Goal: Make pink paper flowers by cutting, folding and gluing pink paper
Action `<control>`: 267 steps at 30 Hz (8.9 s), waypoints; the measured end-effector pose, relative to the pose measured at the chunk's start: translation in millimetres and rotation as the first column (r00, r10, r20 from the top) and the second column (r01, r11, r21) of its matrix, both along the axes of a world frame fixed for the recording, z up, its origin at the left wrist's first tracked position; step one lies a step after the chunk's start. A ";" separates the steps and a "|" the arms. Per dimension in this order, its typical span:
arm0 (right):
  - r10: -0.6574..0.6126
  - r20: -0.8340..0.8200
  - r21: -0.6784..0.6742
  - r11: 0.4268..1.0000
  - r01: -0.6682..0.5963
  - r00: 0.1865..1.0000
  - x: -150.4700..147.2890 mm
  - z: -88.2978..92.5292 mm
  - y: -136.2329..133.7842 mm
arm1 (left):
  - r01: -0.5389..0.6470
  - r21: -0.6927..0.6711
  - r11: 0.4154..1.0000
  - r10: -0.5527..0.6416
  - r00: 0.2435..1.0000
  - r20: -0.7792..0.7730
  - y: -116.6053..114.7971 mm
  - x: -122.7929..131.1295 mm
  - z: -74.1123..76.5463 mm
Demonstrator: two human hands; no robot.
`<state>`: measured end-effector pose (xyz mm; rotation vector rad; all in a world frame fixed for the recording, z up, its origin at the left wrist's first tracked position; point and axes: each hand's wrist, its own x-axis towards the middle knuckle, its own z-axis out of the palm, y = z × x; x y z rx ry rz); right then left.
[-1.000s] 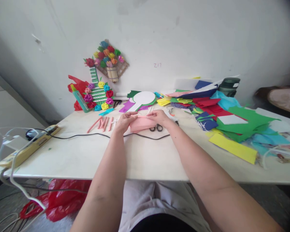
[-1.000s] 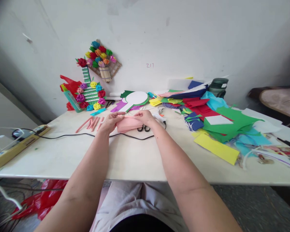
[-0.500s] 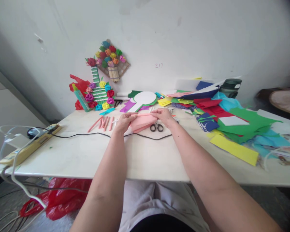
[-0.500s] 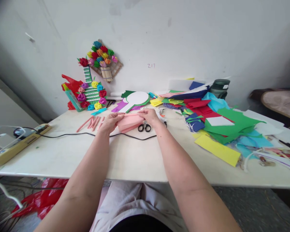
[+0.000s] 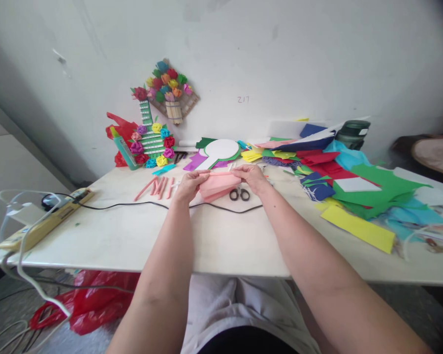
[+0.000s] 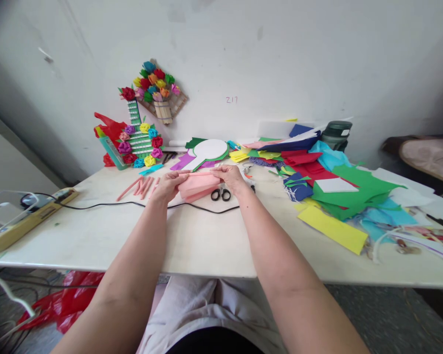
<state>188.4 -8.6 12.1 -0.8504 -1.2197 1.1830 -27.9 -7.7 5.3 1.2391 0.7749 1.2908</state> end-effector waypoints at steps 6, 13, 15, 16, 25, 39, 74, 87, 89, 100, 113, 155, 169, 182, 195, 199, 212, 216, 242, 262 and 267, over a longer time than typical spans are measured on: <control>0.003 0.010 -0.013 1.000 -0.002 1.000 1.5 -2.7 2.4 | -0.011 0.005 1.000 0.011 1.000 0.004 -1.0 -0.6 0.3; 0.041 -0.004 -0.023 0.999 -0.041 0.999 4.4 -5.8 5.5 | -0.038 0.024 0.999 0.038 0.999 -0.028 -4.0 0.6 3.1; 0.038 -0.004 -0.019 0.999 -0.038 0.999 4.5 -6.4 6.0 | -0.040 0.036 0.999 0.042 0.998 -0.041 -3.6 0.3 2.9; 0.033 -0.001 -0.016 0.999 -0.033 0.999 4.5 -6.6 6.2 | -0.040 0.046 0.998 0.043 0.998 -0.053 -3.0 0.0 2.4; -0.017 0.063 0.057 0.998 0.014 0.998 3.3 -8.5 8.5 | -0.072 0.142 0.987 0.099 0.977 -0.189 3.3 -3.6 -3.5; -0.039 0.108 0.101 0.994 0.028 0.993 2.0 -5.0 5.1 | -0.071 0.120 0.990 0.092 0.979 -0.184 -0.4 -2.4 -0.7; -0.033 0.391 0.138 0.990 -0.023 0.920 6.3 -11.6 7.6 | -0.024 0.304 0.952 0.196 0.810 -0.552 -8.9 3.9 14.2; -0.100 0.581 0.255 0.965 -0.064 0.808 3.2 -9.0 4.7 | 0.077 0.431 0.899 0.369 0.397 -0.841 -16.1 27.5 16.9; -0.105 0.593 0.274 0.959 -0.078 0.799 3.3 -9.5 5.5 | 0.088 0.408 0.909 0.350 0.372 -0.859 -14.8 27.3 16.7; -0.079 0.414 0.138 0.990 0.023 0.907 0.5 -5.1 0.4 | 0.014 0.214 0.977 0.145 0.691 -0.708 -19.0 25.8 19.6; -0.515 0.491 0.344 0.856 0.386 0.703 4.0 -11.4 13.8 | -0.042 0.008 0.999 0.042 0.918 -0.394 -1.7 18.9 -1.3; 0.437 0.598 -0.401 0.889 -0.221 0.672 -29.0 12.8 -32.2 | -0.009 -0.516 0.856 0.251 0.881 0.401 -4.6 63.9 -4.3; 0.143 0.322 -0.175 0.981 -0.089 0.936 -40.7 -10.2 -17.8 | -0.170 -0.450 0.877 0.373 0.830 0.414 1.3 69.4 -12.7; 0.058 0.276 -0.257 0.966 0.015 0.959 -40.8 -3.6 -21.0 | -0.145 -0.312 0.939 0.278 0.853 0.441 -0.1 62.1 -15.5; 0.036 0.226 -0.264 0.964 0.026 0.973 -36.5 -2.4 -18.2 | -0.095 -0.116 0.989 0.126 0.943 0.307 0.9 48.9 -11.0; 0.025 0.262 -0.258 0.965 0.045 0.965 -38.7 -1.4 -19.6 | -0.101 -0.137 0.985 0.141 0.934 0.329 3.0 49.1 -14.4; 0.028 0.481 -0.185 0.980 0.071 0.876 -38.4 5.8 -26.7 | -0.129 -0.267 0.955 0.237 0.872 0.428 2.8 51.7 -12.8; 0.245 0.593 -0.269 0.958 -0.098 0.767 -23.0 13.8 -27.3 | -0.116 -0.262 0.958 0.229 0.859 0.457 7.2 46.8 -16.1; -0.233 0.972 0.182 0.789 0.587 0.011 48.1 -1.3 4.1 | 0.054 -0.266 0.962 0.053 0.923 0.381 -6.6 51.6 -8.9; -0.413 0.904 0.264 0.738 0.621 0.107 42.2 6.5 -0.9 | 0.122 -0.317 0.941 0.019 0.913 0.408 -5.7 50.3 -9.0; -0.468 0.684 0.152 0.841 0.518 0.560 41.1 10.1 1.6 | 0.134 -0.307 0.942 -0.002 0.918 0.395 -7.4 49.9 -7.5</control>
